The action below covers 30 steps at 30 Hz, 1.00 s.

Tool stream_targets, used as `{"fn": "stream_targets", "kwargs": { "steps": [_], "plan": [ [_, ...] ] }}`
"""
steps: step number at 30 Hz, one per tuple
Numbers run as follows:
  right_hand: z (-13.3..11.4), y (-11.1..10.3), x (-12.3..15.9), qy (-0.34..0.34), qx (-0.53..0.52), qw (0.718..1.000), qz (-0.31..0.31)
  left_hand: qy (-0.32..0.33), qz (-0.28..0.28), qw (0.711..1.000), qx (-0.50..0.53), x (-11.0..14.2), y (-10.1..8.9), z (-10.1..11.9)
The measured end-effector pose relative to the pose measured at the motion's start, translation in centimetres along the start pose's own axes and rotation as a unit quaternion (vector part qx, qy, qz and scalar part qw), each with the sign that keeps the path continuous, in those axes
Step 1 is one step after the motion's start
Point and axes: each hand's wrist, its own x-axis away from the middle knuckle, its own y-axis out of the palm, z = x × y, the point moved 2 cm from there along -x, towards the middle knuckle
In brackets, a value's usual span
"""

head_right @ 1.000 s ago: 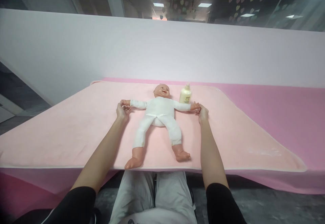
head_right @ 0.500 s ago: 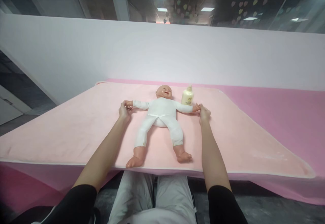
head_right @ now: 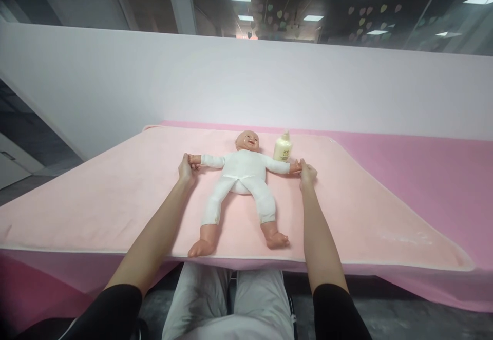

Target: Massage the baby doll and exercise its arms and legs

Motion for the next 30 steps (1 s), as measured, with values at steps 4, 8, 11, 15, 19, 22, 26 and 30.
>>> {"fn": "stream_targets", "kwargs": {
  "steps": [4,8,11,15,19,22,26,30],
  "plan": [
    [0.1,0.1,0.1,-0.007,0.011,1.0,0.006,0.008,-0.005,1.0,-0.016,0.1,0.0,0.0],
    [0.5,0.2,-0.2,-0.015,0.012,1.0,0.0,0.017,-0.004,0.999,-0.044,0.1,0.1,-0.1],
    [0.8,0.2,-0.5,-0.022,0.02,1.0,-0.007,0.027,-0.008,0.998,-0.057,0.0,0.1,-0.2],
    [1.0,0.1,-0.7,-0.024,0.046,0.998,-0.032,0.037,-0.019,0.997,-0.07,0.2,0.2,-0.1],
    [1.1,0.1,-0.8,-0.037,0.044,0.997,-0.05,0.026,-0.024,0.997,-0.07,0.5,0.4,0.2],
    [1.1,0.1,-0.6,-0.045,0.04,0.997,-0.052,0.03,-0.038,0.997,-0.063,0.7,0.4,0.3],
    [0.7,0.1,-0.2,-0.038,0.05,0.997,-0.034,0.041,-0.032,0.996,-0.069,0.9,0.4,0.4],
    [0.3,0.2,0.2,-0.022,0.055,0.998,-0.02,0.043,-0.015,0.996,-0.081,1.0,0.4,0.4]
  ]
}}
